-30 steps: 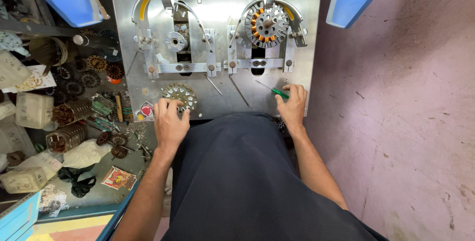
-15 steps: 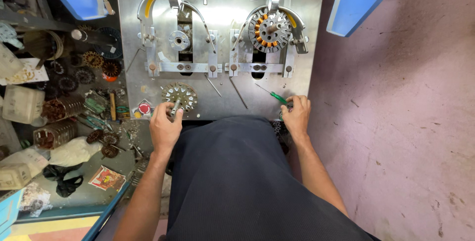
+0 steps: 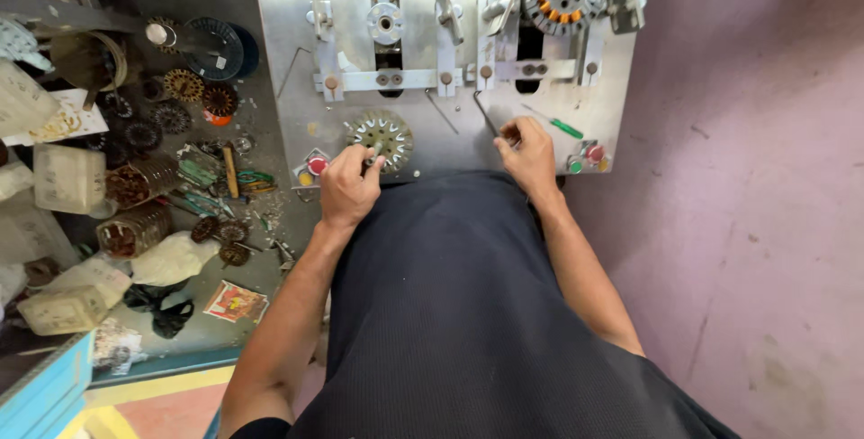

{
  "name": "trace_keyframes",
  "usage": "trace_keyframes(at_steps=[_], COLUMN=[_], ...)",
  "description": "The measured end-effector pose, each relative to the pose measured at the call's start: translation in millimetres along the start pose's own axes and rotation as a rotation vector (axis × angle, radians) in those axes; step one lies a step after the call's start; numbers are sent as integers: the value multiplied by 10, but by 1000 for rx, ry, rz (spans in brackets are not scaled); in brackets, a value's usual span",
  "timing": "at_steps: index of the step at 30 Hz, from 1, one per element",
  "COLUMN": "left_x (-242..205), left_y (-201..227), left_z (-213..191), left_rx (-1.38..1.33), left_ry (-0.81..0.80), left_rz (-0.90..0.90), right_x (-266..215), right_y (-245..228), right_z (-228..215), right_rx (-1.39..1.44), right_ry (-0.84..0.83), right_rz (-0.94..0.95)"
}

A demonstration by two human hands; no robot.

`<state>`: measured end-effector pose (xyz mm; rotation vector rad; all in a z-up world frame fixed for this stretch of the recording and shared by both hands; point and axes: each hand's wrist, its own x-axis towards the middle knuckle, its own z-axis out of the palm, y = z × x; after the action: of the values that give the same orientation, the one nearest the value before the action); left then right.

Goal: The person assembles a motor stator by inserting copper wire segments into a laminated core using a specialized tool. They then place the core into a machine, secure it with a clamp, and tighten the assembly using an Allen key.

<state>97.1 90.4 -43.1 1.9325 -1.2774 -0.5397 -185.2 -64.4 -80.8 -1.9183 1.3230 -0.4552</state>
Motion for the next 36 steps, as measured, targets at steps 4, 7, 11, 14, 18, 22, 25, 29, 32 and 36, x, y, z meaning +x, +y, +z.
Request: trace_keyframes(at_steps=[4, 7, 11, 14, 18, 22, 25, 29, 32, 36], left_x=[46, 132, 202, 258, 268, 282, 323, 422, 593, 1031], left_y=[-240, -405, -603, -680, -749, -776, -725, -604, -564, -608], left_z=[-264, -442, -668, -810, -874, -857, -822, -849, -980, -942], left_rx=[-78, -99, -155, -170, -179, -139, -97, -81, -148, -368], left_ry=[-89, -130, -204, -212, -174, -166, -177, -249, -471, -379], left_rz=[132, 199, 274, 320, 324, 357, 370, 304, 157, -60], right_x=[23, 107, 105, 94, -39, -159, -184, -46, 108, 573], right_y=[-369, -574, -676, -631, -436, -261, -199, -352, -805, -1587], right_z=[519, 923, 1296, 1367, 1305, 1189, 1095, 926, 725, 470], right_rx=[-5, -60, -138, -231, -231, -70, 120, 375, 500, 560], right_ry=[81, 158, 278, 279, 222, 93, 21, -192, -289, -253], right_rz=[30, 49, 16, -32, -29, 172, 261, 312, 384, 214])
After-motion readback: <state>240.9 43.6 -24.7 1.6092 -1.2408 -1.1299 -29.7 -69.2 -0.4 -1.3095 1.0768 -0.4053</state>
